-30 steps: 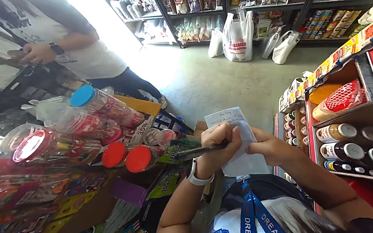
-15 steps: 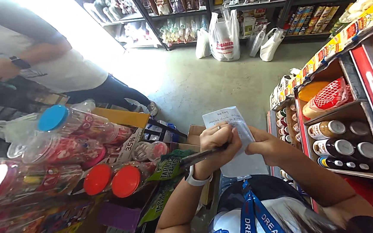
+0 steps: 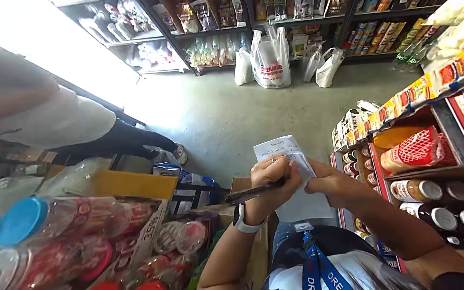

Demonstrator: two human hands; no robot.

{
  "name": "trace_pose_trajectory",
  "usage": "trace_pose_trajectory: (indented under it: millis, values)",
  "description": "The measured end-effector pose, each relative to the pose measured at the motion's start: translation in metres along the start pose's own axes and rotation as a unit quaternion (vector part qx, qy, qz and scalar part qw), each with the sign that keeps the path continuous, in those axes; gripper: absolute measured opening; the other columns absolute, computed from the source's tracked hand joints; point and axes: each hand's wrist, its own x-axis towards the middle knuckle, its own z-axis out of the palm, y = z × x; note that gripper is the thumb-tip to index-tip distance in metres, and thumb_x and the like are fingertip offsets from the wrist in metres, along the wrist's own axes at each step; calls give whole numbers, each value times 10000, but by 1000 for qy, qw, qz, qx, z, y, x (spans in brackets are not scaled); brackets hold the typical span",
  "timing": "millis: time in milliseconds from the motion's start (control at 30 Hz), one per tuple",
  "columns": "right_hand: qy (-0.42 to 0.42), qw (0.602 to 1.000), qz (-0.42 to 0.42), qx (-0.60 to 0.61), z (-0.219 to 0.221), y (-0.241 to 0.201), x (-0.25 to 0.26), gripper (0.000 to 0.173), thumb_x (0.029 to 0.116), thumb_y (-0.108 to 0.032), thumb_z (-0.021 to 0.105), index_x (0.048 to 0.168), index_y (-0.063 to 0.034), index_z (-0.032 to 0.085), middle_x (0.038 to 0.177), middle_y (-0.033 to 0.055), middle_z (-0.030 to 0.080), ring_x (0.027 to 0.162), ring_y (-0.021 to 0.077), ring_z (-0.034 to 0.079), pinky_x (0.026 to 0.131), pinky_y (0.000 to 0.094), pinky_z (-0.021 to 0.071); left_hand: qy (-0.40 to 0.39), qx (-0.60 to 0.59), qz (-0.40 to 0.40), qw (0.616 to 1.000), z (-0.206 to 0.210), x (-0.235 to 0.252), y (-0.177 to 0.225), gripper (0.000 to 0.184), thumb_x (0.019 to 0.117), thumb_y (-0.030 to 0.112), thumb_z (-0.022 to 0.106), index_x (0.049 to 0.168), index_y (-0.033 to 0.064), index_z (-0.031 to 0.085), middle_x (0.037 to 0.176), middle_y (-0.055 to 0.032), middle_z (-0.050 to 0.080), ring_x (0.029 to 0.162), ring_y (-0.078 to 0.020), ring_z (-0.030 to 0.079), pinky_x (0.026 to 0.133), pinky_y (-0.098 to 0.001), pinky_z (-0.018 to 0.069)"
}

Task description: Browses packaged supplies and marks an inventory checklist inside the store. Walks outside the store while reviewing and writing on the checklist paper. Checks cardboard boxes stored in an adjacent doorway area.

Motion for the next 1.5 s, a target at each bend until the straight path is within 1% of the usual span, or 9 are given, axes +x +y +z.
trace_pose_trajectory:
  millis: [200, 267, 367, 533, 667, 733, 1100, 1267, 1500]
  values:
    - [21, 1000, 11, -16, -27, -21, 65, 561, 829, 104, 420, 1363, -62, 391, 1131, -133, 650, 1034, -48, 640, 908, 193, 556, 14, -20, -11, 1000, -19, 53, -52, 295, 937, 3, 589, 668, 50, 476, 607, 22, 489, 588, 47, 474, 567, -98, 402]
    - [18, 1000, 10, -16, -37, -24, 87, 556, 831, 97, 423, 1363, -59, 397, 1137, -132, 649, 1038, -44, 638, 911, 198, 554, 18, -17, -14, 1000, -26, 67, -68, 297, 936, -5, 581, 666, 44, 468, 607, 15, 474, 583, 37, 461, 561, -104, 391]
    - [17, 1000, 14, -5, -49, -33, 117, 560, 816, 101, 428, 1344, -84, 397, 1121, -145, 660, 1022, -42, 650, 894, 198, 566, 20, -32, -17, 999, -38, 91, -91, 298, 938, 4, 589, 669, 59, 473, 601, 33, 473, 580, 54, 463, 552, -94, 391]
    - [39, 999, 9, -9, -68, -44, 156, 544, 808, 100, 436, 1321, -83, 415, 1095, -153, 660, 1007, -53, 643, 878, 184, 557, -5, -34, -4, 999, -46, 121, -126, 312, 939, 9, 606, 659, 40, 471, 611, -15, 479, 603, -11, 488, 576, -135, 401]
    - [45, 999, 6, 0, -80, -50, 181, 547, 816, 105, 424, 1330, -82, 414, 1098, -146, 665, 1007, -43, 652, 885, 191, 564, 2, -41, -10, 999, -51, 141, -149, 314, 953, 19, 602, 667, 46, 475, 618, 0, 484, 603, 13, 486, 569, -119, 402]
    - [44, 999, 5, 1, -88, -53, 194, 539, 811, 109, 422, 1313, -88, 422, 1089, -149, 666, 1006, -46, 649, 885, 189, 560, -1, -41, -6, 999, -54, 150, -159, 310, 941, 11, 608, 663, 41, 476, 619, -10, 486, 608, -1, 490, 576, -129, 404]
    - [10, 1000, 12, 2, -145, -71, 274, 528, 810, 116, 426, 1292, -100, 437, 1077, -158, 672, 1000, -51, 651, 882, 184, 560, -2, 3, -7, 1000, -68, 207, -226, 306, 940, 20, 623, 668, 33, 484, 629, -30, 492, 627, -23, 498, 589, -136, 401]
    - [-21, 999, 24, 9, -180, -89, 326, 547, 808, 117, 417, 1320, -75, 420, 1107, -137, 658, 1027, -45, 643, 903, 185, 554, 11, 24, -13, 1000, -75, 248, -264, 309, 929, 20, 634, 658, 31, 486, 624, -29, 503, 629, -24, 506, 590, -139, 404]
    - [-65, 997, 36, 14, -230, -117, 398, 529, 835, 104, 425, 1328, -88, 414, 1118, -141, 649, 1042, -45, 637, 914, 186, 550, 29, 51, -23, 998, -85, 308, -316, 294, 936, 33, 640, 674, 28, 506, 633, -29, 525, 637, -16, 522, 597, -134, 417]
